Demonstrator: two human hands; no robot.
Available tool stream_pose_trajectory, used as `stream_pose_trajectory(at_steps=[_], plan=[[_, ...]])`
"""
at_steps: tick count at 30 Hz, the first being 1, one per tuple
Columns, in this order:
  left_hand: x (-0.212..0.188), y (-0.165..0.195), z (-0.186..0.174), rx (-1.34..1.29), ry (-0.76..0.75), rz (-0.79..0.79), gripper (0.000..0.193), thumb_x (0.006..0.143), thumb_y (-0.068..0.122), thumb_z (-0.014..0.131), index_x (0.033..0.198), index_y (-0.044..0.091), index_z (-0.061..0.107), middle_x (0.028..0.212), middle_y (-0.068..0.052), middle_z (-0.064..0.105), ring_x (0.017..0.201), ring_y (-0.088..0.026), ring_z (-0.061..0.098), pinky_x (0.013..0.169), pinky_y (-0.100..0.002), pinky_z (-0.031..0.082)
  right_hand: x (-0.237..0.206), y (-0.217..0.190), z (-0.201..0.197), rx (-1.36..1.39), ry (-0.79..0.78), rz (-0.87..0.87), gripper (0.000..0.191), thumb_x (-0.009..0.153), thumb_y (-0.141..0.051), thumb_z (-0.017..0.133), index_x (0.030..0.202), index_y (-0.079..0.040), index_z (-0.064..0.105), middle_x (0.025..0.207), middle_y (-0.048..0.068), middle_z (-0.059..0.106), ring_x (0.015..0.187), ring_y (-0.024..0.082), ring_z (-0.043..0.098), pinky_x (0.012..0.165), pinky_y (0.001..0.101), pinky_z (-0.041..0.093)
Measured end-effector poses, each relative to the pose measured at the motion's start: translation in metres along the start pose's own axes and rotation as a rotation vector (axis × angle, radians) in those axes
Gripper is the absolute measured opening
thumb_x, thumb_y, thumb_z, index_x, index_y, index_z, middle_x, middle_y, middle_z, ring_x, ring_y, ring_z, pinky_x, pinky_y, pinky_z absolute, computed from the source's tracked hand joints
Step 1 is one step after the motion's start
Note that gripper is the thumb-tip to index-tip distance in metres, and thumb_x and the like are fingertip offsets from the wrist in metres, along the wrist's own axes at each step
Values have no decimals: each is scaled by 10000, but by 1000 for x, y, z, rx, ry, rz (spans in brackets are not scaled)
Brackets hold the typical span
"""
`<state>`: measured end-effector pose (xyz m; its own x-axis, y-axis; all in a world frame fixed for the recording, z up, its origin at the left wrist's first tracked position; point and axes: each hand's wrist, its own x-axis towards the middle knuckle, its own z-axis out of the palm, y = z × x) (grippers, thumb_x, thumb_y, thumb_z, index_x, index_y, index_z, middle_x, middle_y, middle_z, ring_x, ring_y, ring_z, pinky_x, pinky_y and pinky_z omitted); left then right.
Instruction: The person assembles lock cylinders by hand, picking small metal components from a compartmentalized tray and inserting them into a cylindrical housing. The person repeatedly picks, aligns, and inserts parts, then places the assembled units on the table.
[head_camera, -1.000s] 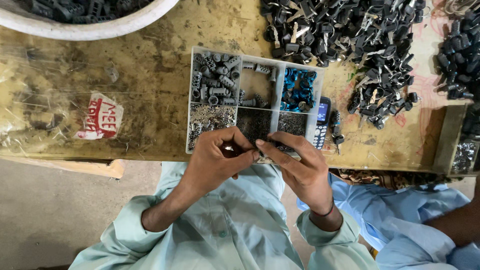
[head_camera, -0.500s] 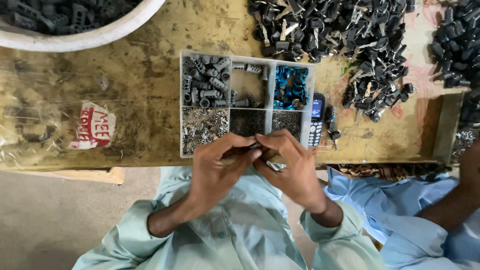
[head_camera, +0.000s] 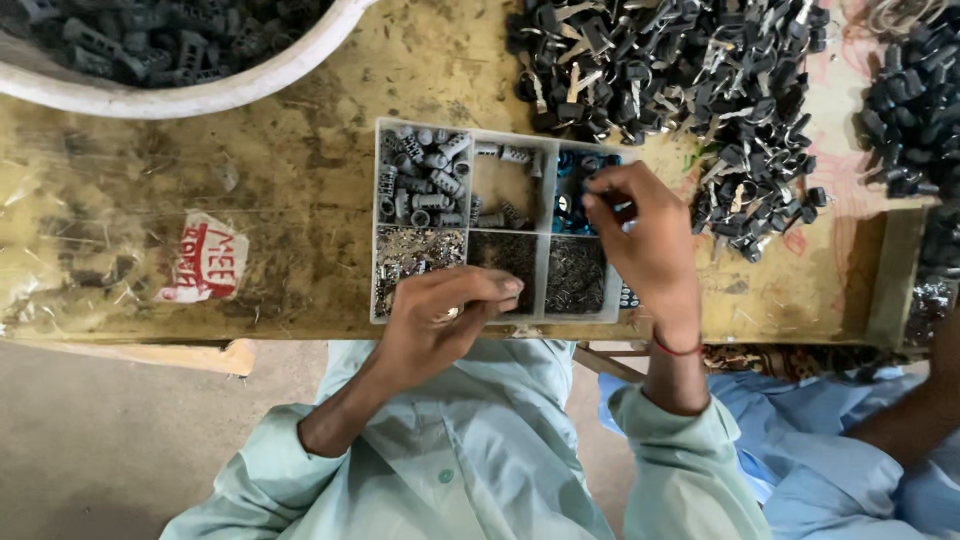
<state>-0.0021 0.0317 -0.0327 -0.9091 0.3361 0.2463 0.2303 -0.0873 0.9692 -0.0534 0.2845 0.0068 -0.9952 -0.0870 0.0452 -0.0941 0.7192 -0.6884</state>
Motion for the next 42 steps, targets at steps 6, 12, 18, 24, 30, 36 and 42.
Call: stream_pose_trajectory(at_steps=[6,12,18,24,30,36,42], plan=[[3,9,-2,333,-210,232,351,800,-63,705,1139,20,663,1273,-169,674,1188,-357,669,959,-417,601,-66,-6,-2,713,-318,133,284,953,144,535,1207,27,581,972,78,672,790,131,728,667,268,598],[0,20,-6,467,-304,349,268,903,51,695,1154,35,605,1329,-174,644,1257,-344,636,949,-421,590,-83,-7,13,991,-400,243,152,1053,57,597,1204,44,599,992,102,667,800,133,675,673,299,579],[-2,23,-6,367,-238,350,454,904,22,700,1340,-8,578,1236,-163,677,1141,-322,670,947,-426,587,-68,-14,9,859,-558,68,392,978,89,579,1252,-31,325,1112,119,566,992,164,602,793,343,566],[-9,31,28,50,-10,-111,359,841,-16,821,1179,75,745,932,-63,738,867,-202,675,737,-332,568,-83,-33,29,1275,-385,272,288,1105,-3,610,1190,-68,342,958,103,611,766,137,632,662,292,548],[-1,35,17,260,86,183,349,824,14,849,1142,64,715,1092,-41,749,962,-233,644,859,-356,546,-93,-2,-38,-41,-41,116,252,957,-35,693,1193,-39,606,1016,166,696,796,234,709,683,354,551],[10,34,12,151,41,204,366,874,-28,801,1209,38,671,1153,-83,738,1066,-251,719,920,-352,602,-114,63,-48,-378,51,234,365,899,-40,787,1160,13,537,955,213,681,820,330,694,661,372,529],[4,31,20,155,25,191,369,878,-34,804,1213,35,665,1077,-93,732,977,-253,730,841,-356,600,-111,29,-43,654,360,334,256,1029,-23,708,1189,-5,510,912,113,667,747,154,648,677,280,553]])
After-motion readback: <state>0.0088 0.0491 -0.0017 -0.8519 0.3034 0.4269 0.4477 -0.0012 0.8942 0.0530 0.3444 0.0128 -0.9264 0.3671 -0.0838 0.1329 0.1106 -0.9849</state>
